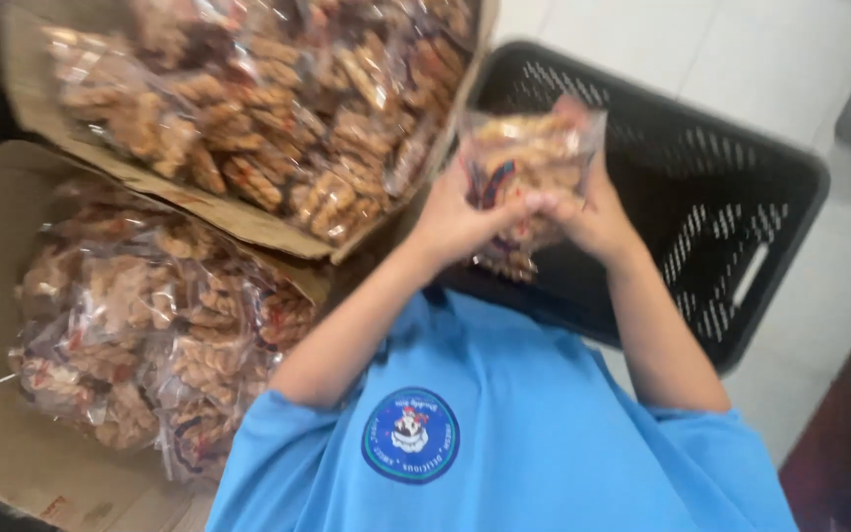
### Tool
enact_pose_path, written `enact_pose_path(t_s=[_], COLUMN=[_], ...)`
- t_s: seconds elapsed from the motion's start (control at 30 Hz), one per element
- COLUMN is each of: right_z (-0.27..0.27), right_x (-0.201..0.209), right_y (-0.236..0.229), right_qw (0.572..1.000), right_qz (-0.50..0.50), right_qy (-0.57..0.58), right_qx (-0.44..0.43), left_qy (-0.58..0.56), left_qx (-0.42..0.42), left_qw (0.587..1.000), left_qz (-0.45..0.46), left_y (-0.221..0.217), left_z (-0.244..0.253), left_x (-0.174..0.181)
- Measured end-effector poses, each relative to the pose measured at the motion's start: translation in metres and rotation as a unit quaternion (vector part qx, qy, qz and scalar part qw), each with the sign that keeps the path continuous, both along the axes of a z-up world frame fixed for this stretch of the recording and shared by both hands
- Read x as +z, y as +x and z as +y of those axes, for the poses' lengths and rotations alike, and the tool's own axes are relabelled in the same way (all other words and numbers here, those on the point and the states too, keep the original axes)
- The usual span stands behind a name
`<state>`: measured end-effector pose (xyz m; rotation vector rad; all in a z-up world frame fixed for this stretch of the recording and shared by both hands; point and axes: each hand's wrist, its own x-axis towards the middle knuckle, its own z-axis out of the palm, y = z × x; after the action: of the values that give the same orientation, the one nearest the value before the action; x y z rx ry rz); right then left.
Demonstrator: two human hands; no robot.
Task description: The person repeatedly picks small transparent snack bags from a cardboard box and places them into a black plastic basket. The person arranges the bags in rows within the basket.
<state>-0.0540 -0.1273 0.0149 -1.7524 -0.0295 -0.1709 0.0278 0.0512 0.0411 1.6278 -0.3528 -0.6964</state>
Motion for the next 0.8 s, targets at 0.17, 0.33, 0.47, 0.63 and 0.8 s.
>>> enact_pose_path(t_s=[0.17,0.33,0.47,0.63,0.8], right_z=[-0.01,-0.03,-0.06,-0.083,-0.046], right_x=[0.004,-0.034,-0.083,-0.236,-0.355], right_y=[-0.012,-0.032,-0.044,-0.055,-0.057], right_qw=[0.978,0.974,0.945,0.934,0.786], right_qz=[0.032,0.088,0.276,0.04,0.298], right_qy=[0.205,0.175,-0.138,-0.355,-0.511], right_qx=[-0.031,-0.109,-0.112,0.02,0.181], left_qy=[-0.146,-0.03,0.221,0.328,0.312], left_qx=[-0.064,-0.079,-0.191,-0.173,-0.101], left_qw=[0.979,0.974,0.932,0.849,0.862], left_qz=[-0.125,-0.212,-0.213,-0.377,-0.386], left_y=[-0.003,-0.009,-0.028,-0.072,-0.08], left_z=[-0.031,-0.038,-0.006,0.034,0.03], left_x=[0.004,-0.05,-0.09,-0.185,-0.193])
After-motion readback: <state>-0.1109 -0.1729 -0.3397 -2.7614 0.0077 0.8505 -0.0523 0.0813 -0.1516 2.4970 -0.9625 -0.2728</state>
